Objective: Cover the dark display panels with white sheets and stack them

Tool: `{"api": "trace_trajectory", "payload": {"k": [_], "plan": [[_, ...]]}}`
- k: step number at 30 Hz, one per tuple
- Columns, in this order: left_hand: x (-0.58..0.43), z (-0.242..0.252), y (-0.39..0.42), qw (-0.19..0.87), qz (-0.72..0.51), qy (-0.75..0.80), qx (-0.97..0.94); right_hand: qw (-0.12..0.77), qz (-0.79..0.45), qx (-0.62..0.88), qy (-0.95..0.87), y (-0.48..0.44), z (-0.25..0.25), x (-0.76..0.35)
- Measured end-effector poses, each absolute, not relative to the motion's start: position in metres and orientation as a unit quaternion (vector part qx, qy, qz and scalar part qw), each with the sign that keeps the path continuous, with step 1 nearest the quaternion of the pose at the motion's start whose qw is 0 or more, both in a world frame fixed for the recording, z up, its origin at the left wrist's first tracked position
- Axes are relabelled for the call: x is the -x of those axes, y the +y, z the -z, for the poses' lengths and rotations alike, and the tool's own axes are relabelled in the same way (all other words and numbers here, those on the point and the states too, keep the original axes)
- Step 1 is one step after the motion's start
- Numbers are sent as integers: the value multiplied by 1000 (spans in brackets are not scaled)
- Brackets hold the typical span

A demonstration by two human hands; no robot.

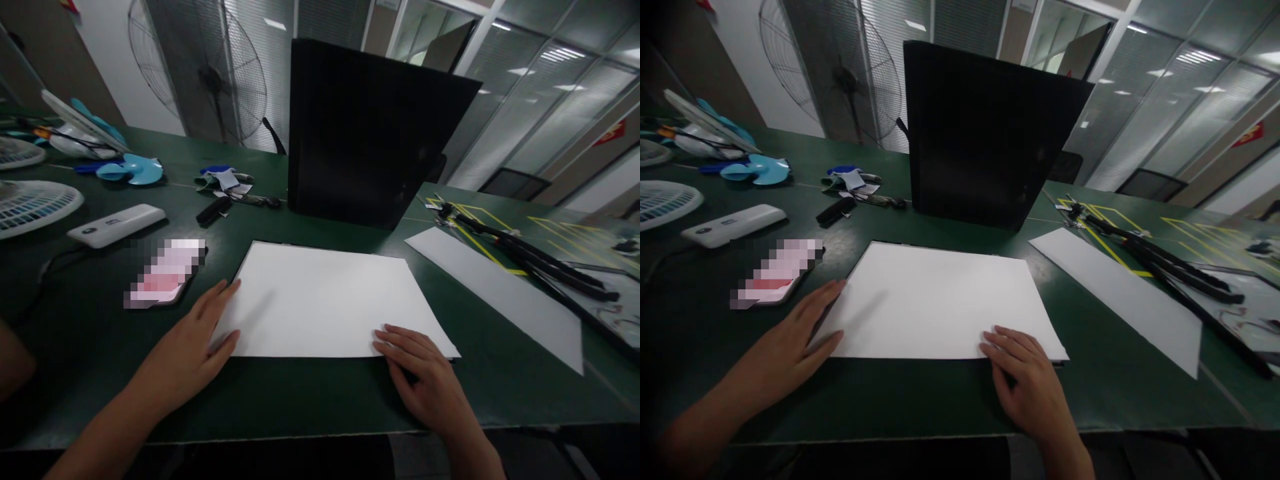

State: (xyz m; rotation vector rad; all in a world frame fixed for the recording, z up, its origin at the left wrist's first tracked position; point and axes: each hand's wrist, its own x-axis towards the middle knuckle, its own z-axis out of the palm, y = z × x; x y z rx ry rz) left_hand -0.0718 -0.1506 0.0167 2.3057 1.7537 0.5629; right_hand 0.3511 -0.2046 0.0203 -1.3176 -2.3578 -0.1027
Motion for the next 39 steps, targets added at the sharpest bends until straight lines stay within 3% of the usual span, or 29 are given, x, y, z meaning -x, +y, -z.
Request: {"api": "trace_trajectory", "payload": {"k": [3,7,11,28,39], "plan": [[73,-13,-148,52,-145,554,-818,221,65,499,-836,-205,-19,-351],[73,-8,-146,26,-141,533,-834,259,170,644,-699,-203,-7,-356],[73,-8,-147,22,-140,545,-826,233,166,734,-616,-202,5,-361],[73,-7,-148,29,-135,547,-825,266,152,738,-601,-205,-5,-365],[72,-9,-150,23,-126,551,-824,65,93,841,-529,-109,-11,-586]]}}
